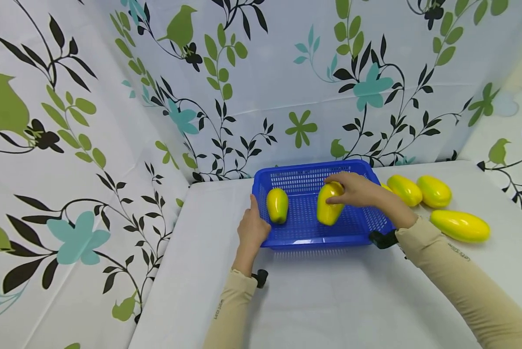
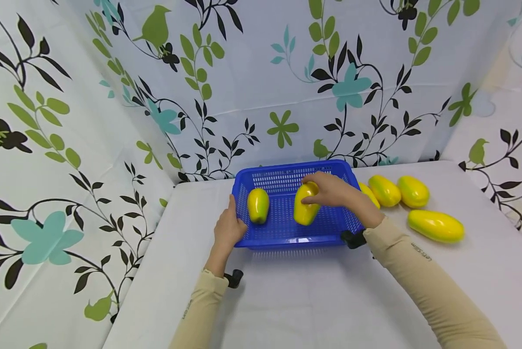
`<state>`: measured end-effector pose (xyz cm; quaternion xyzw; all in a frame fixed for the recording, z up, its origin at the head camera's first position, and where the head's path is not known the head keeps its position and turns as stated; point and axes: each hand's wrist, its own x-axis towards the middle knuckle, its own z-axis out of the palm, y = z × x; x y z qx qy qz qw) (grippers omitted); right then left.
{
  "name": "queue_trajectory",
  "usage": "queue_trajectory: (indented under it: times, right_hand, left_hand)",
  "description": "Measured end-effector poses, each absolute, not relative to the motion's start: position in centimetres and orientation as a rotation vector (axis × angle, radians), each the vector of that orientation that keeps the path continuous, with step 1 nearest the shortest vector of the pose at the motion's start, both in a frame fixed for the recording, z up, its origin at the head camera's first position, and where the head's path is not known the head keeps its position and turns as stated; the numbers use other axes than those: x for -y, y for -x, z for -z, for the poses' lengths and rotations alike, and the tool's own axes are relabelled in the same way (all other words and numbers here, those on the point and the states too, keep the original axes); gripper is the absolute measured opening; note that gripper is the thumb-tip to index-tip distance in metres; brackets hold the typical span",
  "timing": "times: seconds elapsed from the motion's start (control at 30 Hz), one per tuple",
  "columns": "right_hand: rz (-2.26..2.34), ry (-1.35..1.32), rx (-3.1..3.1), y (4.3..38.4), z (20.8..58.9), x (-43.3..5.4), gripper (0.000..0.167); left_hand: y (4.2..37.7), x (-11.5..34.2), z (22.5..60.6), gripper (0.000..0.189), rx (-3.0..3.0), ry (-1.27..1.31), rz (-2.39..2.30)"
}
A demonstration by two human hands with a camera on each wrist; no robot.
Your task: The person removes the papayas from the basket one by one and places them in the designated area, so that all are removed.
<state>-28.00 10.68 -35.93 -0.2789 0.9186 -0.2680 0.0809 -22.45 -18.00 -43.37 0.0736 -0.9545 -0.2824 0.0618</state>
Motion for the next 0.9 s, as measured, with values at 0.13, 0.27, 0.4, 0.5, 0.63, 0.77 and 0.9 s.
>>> queue_trajectory:
  times: [0.13, 0.27, 0.4, 0.5, 0.63, 0.77, 0.9]
  right_hand:
    - [0.806, 0.833, -2.791, 27.6, 35.2, -12.4, 0.057]
    - [0.812, 0.807, -2.836, 27.0, 34.4, -14.4, 0.059]
    - [0.833, 0.783, -2.871, 26.5, 33.9, -16.5, 0.061]
    - [0.85, 0.725, -2.889, 26.0, 33.5, -18.2, 0.064]
    - [0.866, 0.624, -2.915, 25.5, 33.2, -20.6, 0.066]
    - [0.922, 0.52, -2.926, 24.8, 33.3, -23.1, 0.067]
    - [0.975, 0.435, -2.925, 24.2, 33.7, -25.3, 0.067]
  left_hand:
    - [22.5, 18.0, 43.5, 0.087, 2.885, -0.217, 0.846]
    - [22.5, 18.0, 43.7, 0.086, 2.882, -0.21, 0.839]
    - [22.5, 18.0, 43.8, 0.086, 2.873, -0.203, 0.844]
    - [22.4, 18.1, 44.0, 0.087, 2.877, -0.207, 0.845]
    - [22.4, 18.1, 44.2, 0.089, 2.883, -0.206, 0.846]
    - [22.5, 18.1, 44.1, 0.089, 2.882, -0.194, 0.84]
    - [22.4, 17.9, 43.8, 0.087, 2.881, -0.187, 0.844]
